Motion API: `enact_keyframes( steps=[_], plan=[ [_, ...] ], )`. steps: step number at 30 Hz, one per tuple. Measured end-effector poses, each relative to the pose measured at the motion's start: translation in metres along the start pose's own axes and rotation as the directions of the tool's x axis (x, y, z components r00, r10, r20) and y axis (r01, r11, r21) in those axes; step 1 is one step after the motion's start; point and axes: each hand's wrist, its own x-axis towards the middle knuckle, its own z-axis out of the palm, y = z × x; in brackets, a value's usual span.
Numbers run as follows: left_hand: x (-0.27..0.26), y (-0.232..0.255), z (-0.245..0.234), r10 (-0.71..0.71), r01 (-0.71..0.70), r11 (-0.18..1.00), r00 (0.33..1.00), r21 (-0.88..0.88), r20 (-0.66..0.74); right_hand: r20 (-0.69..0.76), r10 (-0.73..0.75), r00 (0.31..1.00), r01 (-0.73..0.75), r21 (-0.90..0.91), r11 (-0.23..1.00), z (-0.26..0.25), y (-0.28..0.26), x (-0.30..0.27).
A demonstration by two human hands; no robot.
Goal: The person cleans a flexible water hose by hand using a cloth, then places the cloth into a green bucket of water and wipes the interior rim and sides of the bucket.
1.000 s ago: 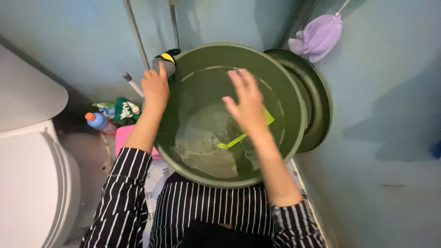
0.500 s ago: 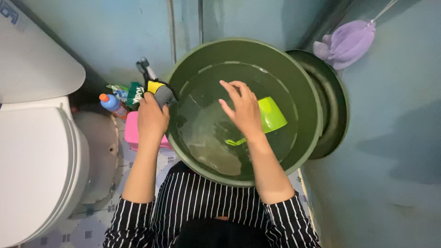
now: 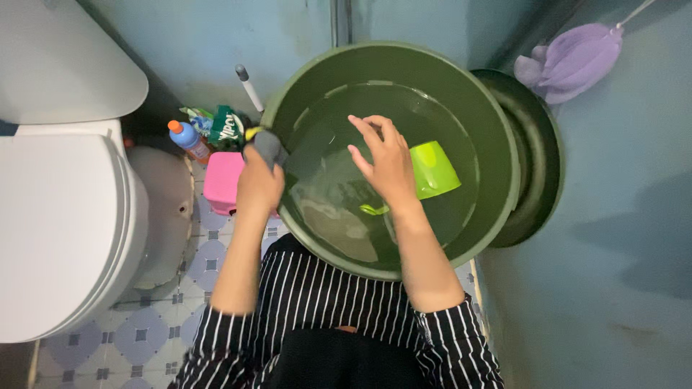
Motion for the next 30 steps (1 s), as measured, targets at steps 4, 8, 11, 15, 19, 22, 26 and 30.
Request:
enact_keyframes(
  steps=[4, 8, 11, 15, 19, 22, 26, 30],
  plan=[
    [-0.025, -0.008, -0.001, 0.015, -0.015, 1.000, 1.000, -0.026, 0.008, 0.000, -0.025, 1.000, 0.025, 0.004, 1.000, 0.002, -0.001, 0.002],
    [0.010, -0.002, -0.001, -0.039, 0.036, 0.995, 0.999, 0.091, 0.030, 0.009, -0.044, 0.999, 0.044, 0.002, 0.999, 0.003, 0.003, 0.002],
    [0.031, 0.005, 0.000, -0.015, 0.016, 0.998, 1.000, 0.065, -0.023, 0.027, -0.015, 1.000, 0.016, -0.014, 1.000, 0.002, 0.004, 0.002],
    [0.009, -0.009, 0.003, 0.043, -0.043, 0.999, 0.999, -0.003, -0.031, -0.023, -0.071, 0.997, 0.072, 0.034, 0.997, -0.004, -0.005, -0.001],
    [-0.046, -0.030, 0.007, 0.039, -0.035, 0.992, 0.999, -0.119, 0.033, 0.071, -0.061, 0.996, 0.049, 0.157, 0.986, 0.008, -0.037, -0.013],
    [-0.082, -0.047, 0.010, 0.150, -0.089, 0.930, 0.977, -0.356, 0.149, 0.223, -0.041, 0.974, -0.024, 0.278, 0.960, 0.050, -0.093, -0.043],
    [-0.112, -0.094, -0.003, 0.136, 0.527, 0.137, 0.829, -0.839, 0.543, 0.299, 0.159, 0.941, -0.128, -0.122, 0.984, 0.110, -0.166, -0.067],
    [-0.109, -0.140, -0.016, 0.123, 0.489, 0.256, 0.839, -0.834, 0.530, 0.031, 0.103, 0.994, -0.086, -0.351, 0.932, 0.135, -0.178, -0.073]
  ],
)
